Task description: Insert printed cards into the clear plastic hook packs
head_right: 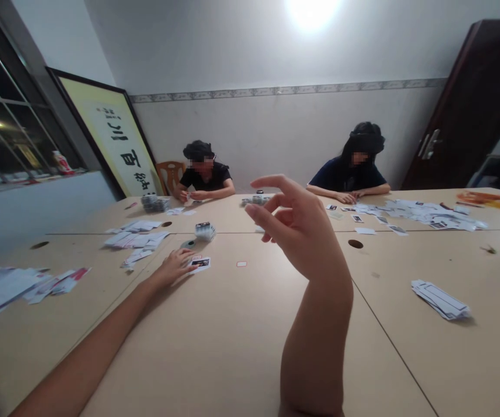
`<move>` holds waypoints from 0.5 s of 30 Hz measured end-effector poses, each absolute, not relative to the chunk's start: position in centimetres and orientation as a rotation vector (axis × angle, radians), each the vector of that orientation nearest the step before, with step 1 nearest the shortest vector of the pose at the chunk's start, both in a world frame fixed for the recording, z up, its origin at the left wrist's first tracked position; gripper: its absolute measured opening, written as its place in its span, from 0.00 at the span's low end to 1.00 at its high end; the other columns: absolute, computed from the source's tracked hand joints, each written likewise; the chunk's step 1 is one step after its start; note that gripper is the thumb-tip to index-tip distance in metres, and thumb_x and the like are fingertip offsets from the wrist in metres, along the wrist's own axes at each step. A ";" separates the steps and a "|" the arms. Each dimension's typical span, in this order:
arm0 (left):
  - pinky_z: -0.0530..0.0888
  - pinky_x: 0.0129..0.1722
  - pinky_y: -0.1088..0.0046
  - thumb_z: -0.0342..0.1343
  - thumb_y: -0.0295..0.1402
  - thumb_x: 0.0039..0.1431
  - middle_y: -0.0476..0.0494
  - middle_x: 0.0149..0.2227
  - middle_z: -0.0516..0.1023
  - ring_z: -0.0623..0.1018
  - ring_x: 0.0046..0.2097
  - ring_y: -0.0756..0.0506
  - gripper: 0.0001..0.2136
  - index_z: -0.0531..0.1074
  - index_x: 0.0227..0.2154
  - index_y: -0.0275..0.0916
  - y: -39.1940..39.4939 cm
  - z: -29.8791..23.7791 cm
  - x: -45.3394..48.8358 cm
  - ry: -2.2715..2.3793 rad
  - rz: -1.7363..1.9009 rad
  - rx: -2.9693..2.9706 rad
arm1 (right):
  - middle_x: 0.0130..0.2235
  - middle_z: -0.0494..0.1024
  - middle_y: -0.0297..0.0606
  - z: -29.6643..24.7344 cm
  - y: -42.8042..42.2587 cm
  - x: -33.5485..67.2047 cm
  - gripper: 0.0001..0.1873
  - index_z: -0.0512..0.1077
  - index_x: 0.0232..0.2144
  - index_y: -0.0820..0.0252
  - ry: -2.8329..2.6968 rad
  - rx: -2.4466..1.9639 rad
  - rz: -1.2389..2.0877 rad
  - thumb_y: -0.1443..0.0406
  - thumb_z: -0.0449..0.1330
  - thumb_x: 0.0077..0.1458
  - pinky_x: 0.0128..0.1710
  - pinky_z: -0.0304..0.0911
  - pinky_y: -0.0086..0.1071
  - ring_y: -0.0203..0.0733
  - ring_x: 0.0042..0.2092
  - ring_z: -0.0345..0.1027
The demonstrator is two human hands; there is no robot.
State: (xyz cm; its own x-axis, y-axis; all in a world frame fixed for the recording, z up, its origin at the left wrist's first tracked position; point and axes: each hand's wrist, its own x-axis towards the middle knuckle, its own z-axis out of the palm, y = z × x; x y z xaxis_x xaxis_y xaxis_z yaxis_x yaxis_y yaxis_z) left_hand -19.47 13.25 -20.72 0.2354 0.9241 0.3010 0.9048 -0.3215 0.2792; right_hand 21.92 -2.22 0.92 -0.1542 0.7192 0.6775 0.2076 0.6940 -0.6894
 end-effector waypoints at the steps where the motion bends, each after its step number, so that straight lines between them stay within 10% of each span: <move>1: 0.70 0.57 0.55 0.60 0.48 0.57 0.36 0.55 0.78 0.74 0.56 0.33 0.22 0.80 0.51 0.44 13.2 -21.0 -19.8 1.793 0.632 2.425 | 0.27 0.75 0.29 0.9 -2.2 21.9 0.18 0.74 0.49 0.57 -1.711 -0.744 0.532 0.56 0.66 0.60 0.24 0.71 0.27 0.34 0.24 0.74; 15: 0.77 0.47 0.62 0.60 0.52 0.52 0.38 0.44 0.83 0.82 0.45 0.36 0.24 0.81 0.44 0.39 13.0 -21.6 -20.7 1.717 0.828 2.243 | 0.26 0.77 0.29 0.8 -2.8 21.3 0.18 0.75 0.50 0.57 -1.743 -0.710 0.513 0.56 0.66 0.60 0.23 0.71 0.27 0.34 0.25 0.74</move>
State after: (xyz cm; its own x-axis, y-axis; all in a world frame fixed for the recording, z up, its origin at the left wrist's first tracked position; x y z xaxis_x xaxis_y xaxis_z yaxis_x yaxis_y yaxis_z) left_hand -20.74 13.04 -21.62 0.1692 0.9357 0.3095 0.8250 -0.3062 0.4750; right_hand 21.26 -2.84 0.77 -0.1897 0.6901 0.6984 0.2015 0.7236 -0.6602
